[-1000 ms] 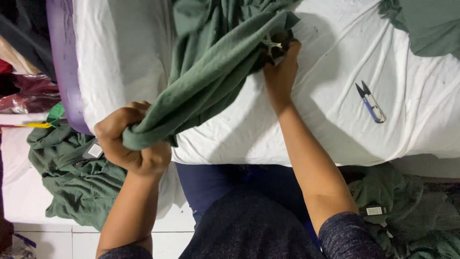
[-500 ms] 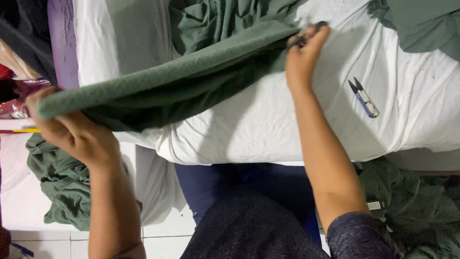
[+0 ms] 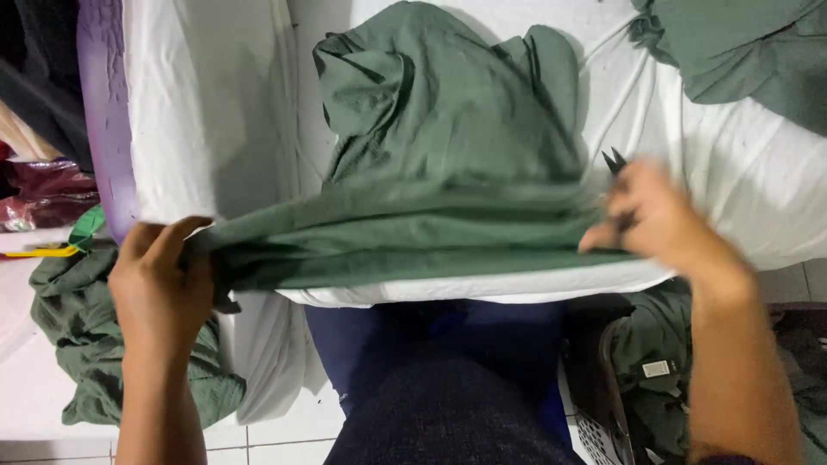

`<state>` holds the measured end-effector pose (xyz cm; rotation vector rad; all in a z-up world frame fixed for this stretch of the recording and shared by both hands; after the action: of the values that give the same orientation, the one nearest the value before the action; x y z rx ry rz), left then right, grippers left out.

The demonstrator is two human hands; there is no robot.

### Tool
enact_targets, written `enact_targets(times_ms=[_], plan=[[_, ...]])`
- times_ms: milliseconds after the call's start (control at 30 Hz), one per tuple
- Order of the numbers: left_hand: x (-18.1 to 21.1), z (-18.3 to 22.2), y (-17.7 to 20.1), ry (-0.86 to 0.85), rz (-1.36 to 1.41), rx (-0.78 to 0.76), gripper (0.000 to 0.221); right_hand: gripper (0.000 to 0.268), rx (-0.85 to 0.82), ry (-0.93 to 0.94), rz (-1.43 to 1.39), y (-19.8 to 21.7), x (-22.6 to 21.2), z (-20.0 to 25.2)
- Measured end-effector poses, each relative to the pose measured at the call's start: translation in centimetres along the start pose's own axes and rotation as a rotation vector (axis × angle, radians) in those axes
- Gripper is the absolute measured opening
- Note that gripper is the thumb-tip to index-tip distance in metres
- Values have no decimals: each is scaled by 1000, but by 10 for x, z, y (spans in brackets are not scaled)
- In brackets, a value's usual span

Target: Trimming loose threads from a green garment using thread snips in a factory setting.

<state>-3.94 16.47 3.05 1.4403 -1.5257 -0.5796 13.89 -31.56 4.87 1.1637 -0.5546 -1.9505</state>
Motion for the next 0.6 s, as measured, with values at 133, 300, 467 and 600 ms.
enact_targets(times_ms=[133, 300, 467, 600], plan=[[-4, 21, 3, 5, 47, 109, 55, 46, -134, -20, 433, -33, 48, -7], [16, 27, -57, 1261, 1058, -173, 42, 48, 298, 145, -62, 13, 36, -26], [27, -49, -111, 1370, 1542, -287, 43, 46, 546, 417, 126, 27, 15, -135], [0, -176, -70, 1105, 1775, 319, 41, 48, 650, 562, 131, 48, 11, -204]])
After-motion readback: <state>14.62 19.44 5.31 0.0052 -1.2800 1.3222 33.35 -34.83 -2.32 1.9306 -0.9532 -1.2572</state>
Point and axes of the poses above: each hand's wrist, its own z-axis away from the middle knuckle, its own y-axis out of the back of the hand, x = y × z, the point moved 6 cm from there along -z, towards the middle knuckle, and after that the axes turned 8 degrees about x, right-handed, at the moved point
